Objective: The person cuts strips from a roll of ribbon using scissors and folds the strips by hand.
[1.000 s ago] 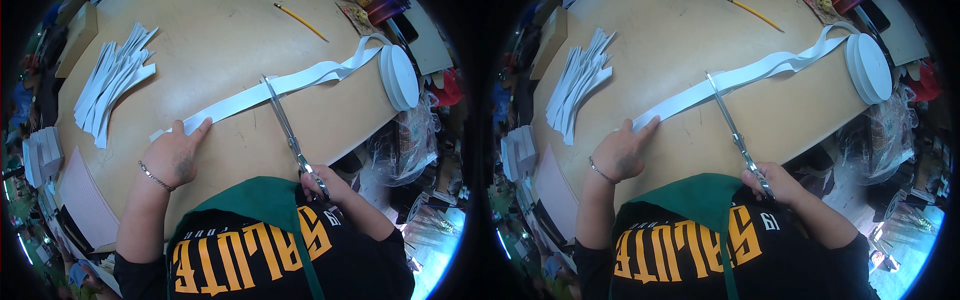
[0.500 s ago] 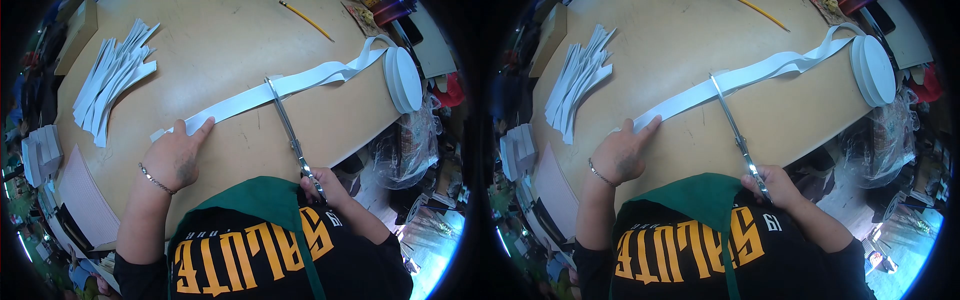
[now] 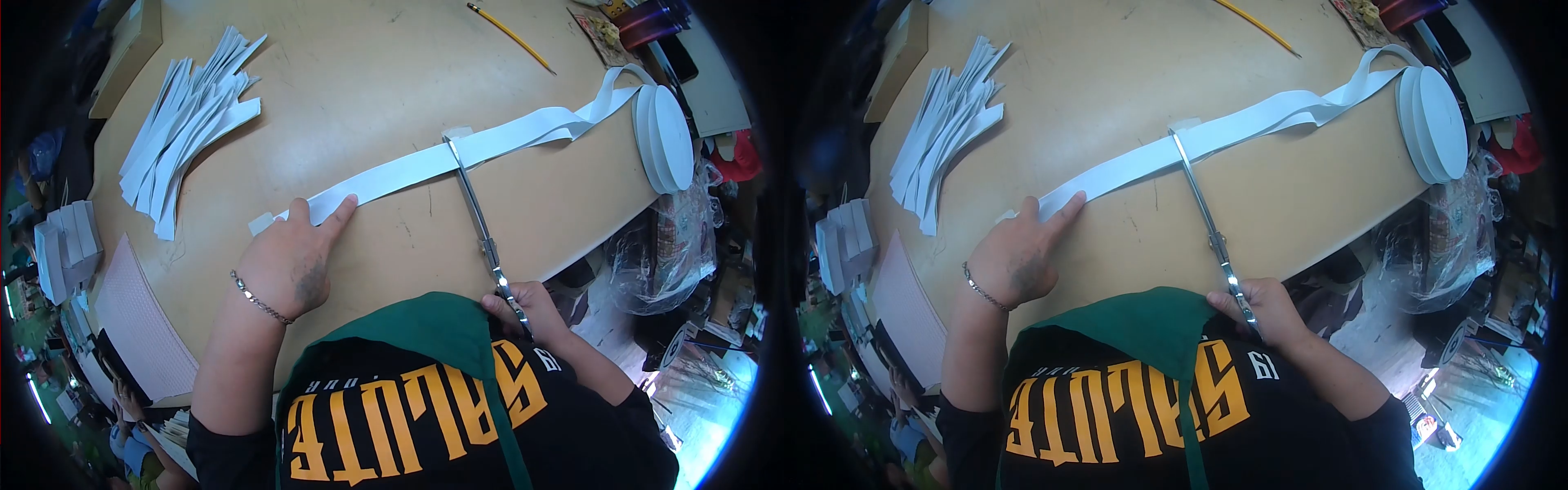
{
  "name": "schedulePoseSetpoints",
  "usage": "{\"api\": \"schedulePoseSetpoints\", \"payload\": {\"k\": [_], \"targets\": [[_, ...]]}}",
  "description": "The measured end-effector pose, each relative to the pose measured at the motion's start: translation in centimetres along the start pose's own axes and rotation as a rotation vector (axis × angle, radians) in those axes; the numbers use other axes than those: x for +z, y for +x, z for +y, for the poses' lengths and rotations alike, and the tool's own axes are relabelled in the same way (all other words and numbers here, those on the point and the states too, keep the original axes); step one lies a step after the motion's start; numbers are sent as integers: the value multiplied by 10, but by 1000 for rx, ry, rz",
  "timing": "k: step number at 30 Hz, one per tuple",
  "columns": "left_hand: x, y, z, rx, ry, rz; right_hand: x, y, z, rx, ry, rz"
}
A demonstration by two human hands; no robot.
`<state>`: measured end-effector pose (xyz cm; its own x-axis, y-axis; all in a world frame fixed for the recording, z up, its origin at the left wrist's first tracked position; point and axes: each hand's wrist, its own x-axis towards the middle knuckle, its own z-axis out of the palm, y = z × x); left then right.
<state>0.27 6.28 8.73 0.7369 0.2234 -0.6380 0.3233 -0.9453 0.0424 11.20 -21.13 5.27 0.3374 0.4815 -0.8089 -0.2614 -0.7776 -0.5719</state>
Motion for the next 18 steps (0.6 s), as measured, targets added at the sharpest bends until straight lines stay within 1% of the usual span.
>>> {"api": "schedulePoseSetpoints", "payload": {"k": [3, 6, 9, 18], "targets": [[-3, -1, 2, -14, 12, -8, -1, 1, 1, -8, -40, -3], [0, -1, -1, 5, -1, 13, -5, -1, -4, -28, 35, -29], [0, -1, 0, 0, 1, 2, -8, 0, 6, -62, 29, -32], [-2, -2, 2, -11, -1, -8, -11, 3, -5, -46, 80, -55]]}}
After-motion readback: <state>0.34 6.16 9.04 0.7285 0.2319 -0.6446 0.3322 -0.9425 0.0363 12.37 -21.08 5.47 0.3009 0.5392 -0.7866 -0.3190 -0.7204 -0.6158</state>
